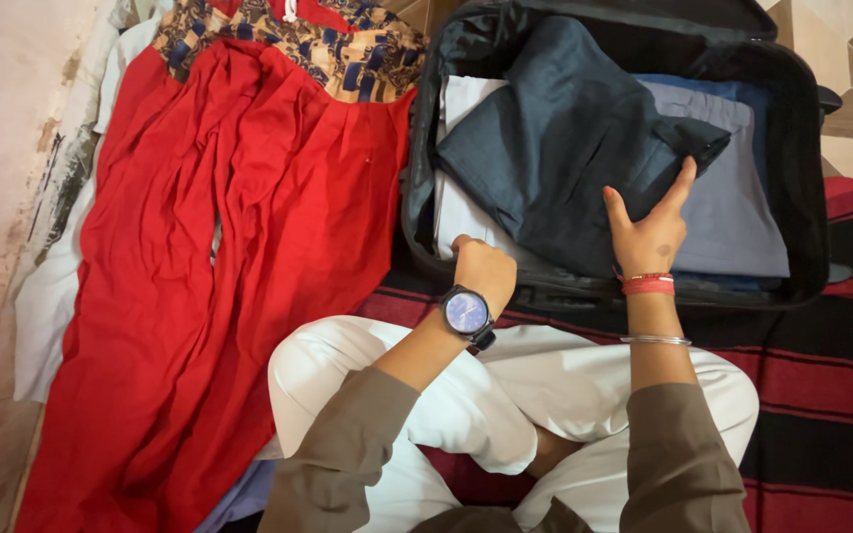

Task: The person packs a suitcase by folding and arranging a red dress and a pair of dark trousers inside.

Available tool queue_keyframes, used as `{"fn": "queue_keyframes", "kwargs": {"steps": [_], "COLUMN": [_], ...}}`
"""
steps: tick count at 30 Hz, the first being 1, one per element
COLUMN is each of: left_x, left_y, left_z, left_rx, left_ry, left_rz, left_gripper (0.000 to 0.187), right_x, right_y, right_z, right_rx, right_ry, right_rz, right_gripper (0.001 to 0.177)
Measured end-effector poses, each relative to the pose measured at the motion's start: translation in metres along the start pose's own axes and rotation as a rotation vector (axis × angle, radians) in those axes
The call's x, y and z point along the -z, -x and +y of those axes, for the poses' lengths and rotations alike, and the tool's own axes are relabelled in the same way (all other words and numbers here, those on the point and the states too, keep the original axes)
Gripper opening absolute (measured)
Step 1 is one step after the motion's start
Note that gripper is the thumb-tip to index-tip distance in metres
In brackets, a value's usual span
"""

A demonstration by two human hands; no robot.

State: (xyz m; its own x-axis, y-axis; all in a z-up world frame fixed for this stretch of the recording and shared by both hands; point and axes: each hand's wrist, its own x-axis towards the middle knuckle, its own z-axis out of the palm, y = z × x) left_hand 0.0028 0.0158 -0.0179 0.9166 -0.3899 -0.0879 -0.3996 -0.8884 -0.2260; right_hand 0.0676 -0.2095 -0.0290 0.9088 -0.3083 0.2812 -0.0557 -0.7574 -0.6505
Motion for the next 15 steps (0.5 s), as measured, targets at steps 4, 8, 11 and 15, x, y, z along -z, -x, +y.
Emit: {"fn": "queue_keyframes", "kwargs": {"steps": [4,8,11,15], "left_x": [-0.014,-0.022,-0.004,0.026], "left_y": [0.001,0.014,0.015,0.025], "left_z": [-0.003,-0.021,-0.022,-0.032], "left_rx": [0.026,0.011,-0.015,-0.084], "left_ry": [0.277,0.631,0.588,0.705], "left_rz": [0.024,0.139,0.087,0.378], "left_gripper": [0.015,0.017,0.033,0.080], "right_x": [-0.005,-0.008,-0.001,0.011], "right_y": [-0.004,-0.004,-0.003,0.004], "right_z": [0.015,0.023,0.014,-0.010], "right_rx": [0.042,0.059,0.216,0.461], "right_ry": [-0.024,-0.111,-0.226,-0.252], "right_rz": [-0.005,-0.006,-0.028,-0.011], "right_gripper": [0.096,0.090,0.100,0.094]}}
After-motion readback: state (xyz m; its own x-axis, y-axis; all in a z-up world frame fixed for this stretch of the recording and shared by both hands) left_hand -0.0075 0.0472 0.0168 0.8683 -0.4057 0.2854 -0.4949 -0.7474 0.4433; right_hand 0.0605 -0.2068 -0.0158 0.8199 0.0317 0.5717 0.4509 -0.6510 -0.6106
